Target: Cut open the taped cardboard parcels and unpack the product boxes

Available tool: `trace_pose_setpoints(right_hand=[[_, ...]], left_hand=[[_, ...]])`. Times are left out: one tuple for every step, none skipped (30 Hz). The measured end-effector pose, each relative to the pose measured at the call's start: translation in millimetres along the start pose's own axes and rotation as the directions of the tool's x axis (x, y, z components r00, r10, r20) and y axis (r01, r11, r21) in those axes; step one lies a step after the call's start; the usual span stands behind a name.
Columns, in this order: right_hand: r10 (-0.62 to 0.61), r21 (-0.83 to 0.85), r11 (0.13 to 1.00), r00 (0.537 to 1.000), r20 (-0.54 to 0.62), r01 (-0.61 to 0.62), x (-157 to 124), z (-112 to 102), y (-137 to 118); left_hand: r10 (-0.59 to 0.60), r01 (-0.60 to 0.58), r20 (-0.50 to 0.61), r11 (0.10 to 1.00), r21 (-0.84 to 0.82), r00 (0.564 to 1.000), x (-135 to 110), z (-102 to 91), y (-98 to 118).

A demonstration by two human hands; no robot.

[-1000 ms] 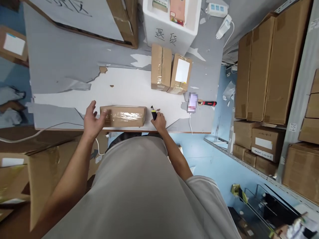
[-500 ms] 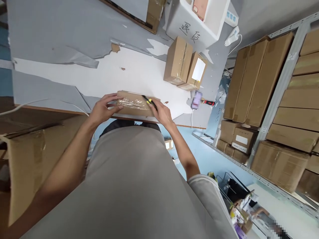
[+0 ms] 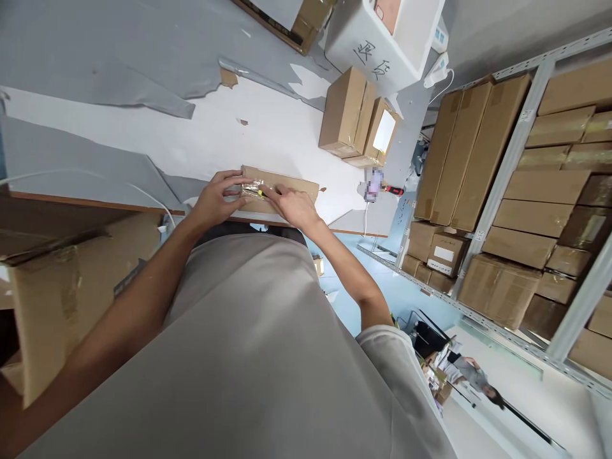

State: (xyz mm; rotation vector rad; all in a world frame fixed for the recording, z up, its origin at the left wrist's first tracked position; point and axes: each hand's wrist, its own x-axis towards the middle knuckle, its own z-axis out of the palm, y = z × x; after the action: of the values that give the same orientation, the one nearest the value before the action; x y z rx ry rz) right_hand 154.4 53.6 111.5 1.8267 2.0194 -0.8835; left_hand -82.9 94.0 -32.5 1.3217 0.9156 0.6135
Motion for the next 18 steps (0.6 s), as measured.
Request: trace_pose_setpoints(right_hand=[[-0.004, -0.014, 1.000, 1.000, 0.001, 0.004, -0.4, -0.9, 0.2], [-0.012, -0.031, 0.999, 1.000, 0.001, 0.012, -0.8, -1.6, 0.3], [-0.021, -0.052, 0.998, 1.000, 0.003, 0.022, -1.1, -2.2, 0.4], [-0.032, -0.075, 0.997, 0.999, 0.005, 0.032, -1.1, -2.6, 0.1], [-0.042, -0.100, 0.994, 0.999, 0.007, 0.042, -0.8, -3.0, -0.8], [-0.049, -0.124, 0.991, 0.999, 0.012, 0.050, 0.1, -3.4, -2.4], [-0.051, -0.146, 0.988, 0.999, 0.018, 0.053, 1.6, -3.9, -4.8], [-0.048, -0.165, 0.985, 0.999, 0.024, 0.051, 3.6, -4.7, -8.0], [-0.042, -0.180, 0.982, 0.999, 0.030, 0.047, 6.1, -5.9, -12.1], [-0.034, -0.192, 0.981, 0.999, 0.037, 0.040, 9.0, -7.6, -16.7], [-0.023, -0.201, 0.979, 0.999, 0.045, 0.032, 11.8, -10.0, -21.8], [-0.014, -0.210, 0.977, 0.998, 0.054, 0.025, 14.4, -13.1, -27.0], [-0.006, -0.221, 0.975, 0.998, 0.064, 0.020, 16.4, -16.8, -32.2], [0.000, -0.236, 0.972, 0.997, 0.073, 0.018, 17.5, -21.2, -37.1], [0.009, -0.256, 0.967, 0.996, 0.084, 0.013, 17.5, -26.0, -41.4], [0.019, -0.277, 0.961, 0.996, 0.093, 0.007, 16.2, -31.2, -44.9], [0.029, -0.299, 0.954, 0.994, 0.101, 0.002, 13.7, -36.5, -47.3], [0.038, -0.320, 0.948, 0.993, 0.112, 0.000, 10.1, -41.8, -48.3]], left_hand=[[0.006, -0.006, 0.001, 1.000, 0.010, 1.000, 0.1, 0.7, -0.1], [0.014, -0.014, 0.003, 1.000, 0.020, 1.000, 0.2, 1.3, -0.3], [0.021, -0.021, 0.003, 0.999, 0.028, 1.000, 0.2, 1.8, -0.8], [0.027, -0.027, 0.002, 0.999, 0.031, 1.000, 0.3, 2.3, -1.4], [0.031, -0.031, 0.001, 0.999, 0.031, 1.000, 0.5, 2.7, -2.3], [0.032, -0.032, 0.001, 0.999, 0.029, 0.999, 0.9, 3.0, -3.3], [0.032, -0.032, 0.001, 0.999, 0.025, 0.999, 1.3, 3.2, -4.5], [0.032, -0.032, 0.001, 0.999, 0.022, 1.000, 1.9, 3.2, -5.8], [0.031, -0.031, 0.000, 0.999, 0.021, 1.000, 2.6, 3.2, -7.1], [0.030, -0.030, -0.001, 0.999, 0.020, 1.000, 3.4, 3.1, -8.3], [0.030, -0.030, -0.003, 0.999, 0.021, 1.000, 4.2, 2.9, -9.2], [0.028, -0.028, -0.005, 0.999, 0.021, 1.000, 5.0, 2.7, -9.8], [0.024, -0.024, -0.008, 1.000, 0.020, 1.000, 5.7, 2.6, -9.8], [0.018, -0.018, -0.012, 1.000, 0.019, 1.000, 6.2, 2.4, -9.1], [0.010, -0.009, -0.017, 1.000, 0.018, 1.000, 6.5, 2.3, -7.7], [-0.001, 0.002, -0.024, 1.000, 0.021, 1.000, 6.5, 2.3, -5.6], [-0.013, 0.014, -0.032, 0.999, 0.030, 0.999, 6.1, 2.3, -2.8], [-0.025, 0.027, -0.038, 0.999, 0.043, 0.999, 5.5, 2.3, 0.5]])
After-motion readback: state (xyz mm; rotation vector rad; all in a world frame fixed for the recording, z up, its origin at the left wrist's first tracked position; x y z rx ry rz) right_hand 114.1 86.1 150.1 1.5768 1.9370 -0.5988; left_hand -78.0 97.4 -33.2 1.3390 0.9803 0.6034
